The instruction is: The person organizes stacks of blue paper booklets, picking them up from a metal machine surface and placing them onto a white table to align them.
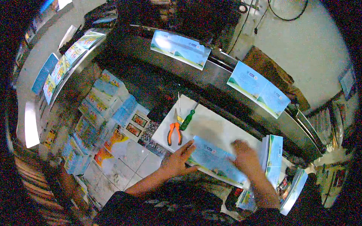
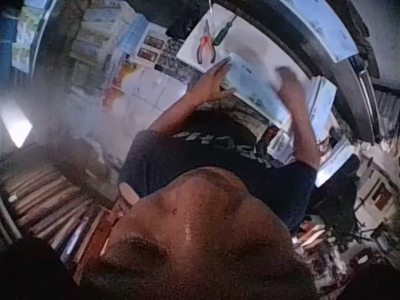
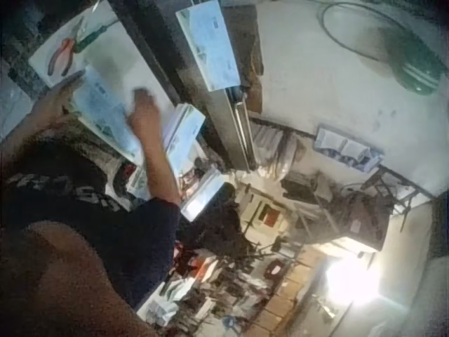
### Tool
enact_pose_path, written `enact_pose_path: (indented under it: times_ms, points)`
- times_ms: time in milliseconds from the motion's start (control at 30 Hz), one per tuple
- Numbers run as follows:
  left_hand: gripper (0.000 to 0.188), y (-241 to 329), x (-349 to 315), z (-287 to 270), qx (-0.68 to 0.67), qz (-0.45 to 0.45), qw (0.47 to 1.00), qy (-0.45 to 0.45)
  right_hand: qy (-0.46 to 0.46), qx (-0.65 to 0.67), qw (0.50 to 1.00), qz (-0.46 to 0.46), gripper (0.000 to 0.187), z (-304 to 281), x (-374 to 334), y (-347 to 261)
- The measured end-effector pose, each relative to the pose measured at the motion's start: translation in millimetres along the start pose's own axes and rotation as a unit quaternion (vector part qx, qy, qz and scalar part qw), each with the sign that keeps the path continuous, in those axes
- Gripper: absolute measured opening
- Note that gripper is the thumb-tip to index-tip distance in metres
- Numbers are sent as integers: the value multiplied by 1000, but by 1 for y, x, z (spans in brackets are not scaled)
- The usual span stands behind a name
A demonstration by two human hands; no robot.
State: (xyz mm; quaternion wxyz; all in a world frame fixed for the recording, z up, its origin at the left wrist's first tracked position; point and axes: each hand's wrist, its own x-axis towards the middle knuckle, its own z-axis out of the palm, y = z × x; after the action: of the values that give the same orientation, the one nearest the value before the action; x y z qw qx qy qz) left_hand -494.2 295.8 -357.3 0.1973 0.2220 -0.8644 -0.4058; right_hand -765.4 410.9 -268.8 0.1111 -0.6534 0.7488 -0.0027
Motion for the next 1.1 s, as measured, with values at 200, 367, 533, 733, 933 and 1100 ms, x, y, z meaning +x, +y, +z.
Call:
enact_pose_path:
  times_ms: [200, 367, 533, 733, 933, 1100]
  points:
    - [85, 9, 1, -6, 8, 11, 1000, 18, -85, -70, 993, -43, 75, 7, -43, -53]
    - [93, -3, -1, -3, 18, 27, 999, 9, -147, 115, 980, -72, 51, -5, -37, -24]
    - [93, 5, 4, -11, -32, 2, 999, 25, -55, 118, 991, 39, 23, -53, 0, 9]
    - [83, -7, 14, 8, 14, 16, 999, 37, 461, -67, 882, 72, 32, -134, 67, 90]
    - [79, -8, 21, 13, 35, 27, 998, 39, 428, -192, 880, 73, 52, -95, 130, 149]
    - [77, -13, 22, 17, 32, 15, 999, 39, 318, -114, 939, 61, 42, -32, 124, 131]
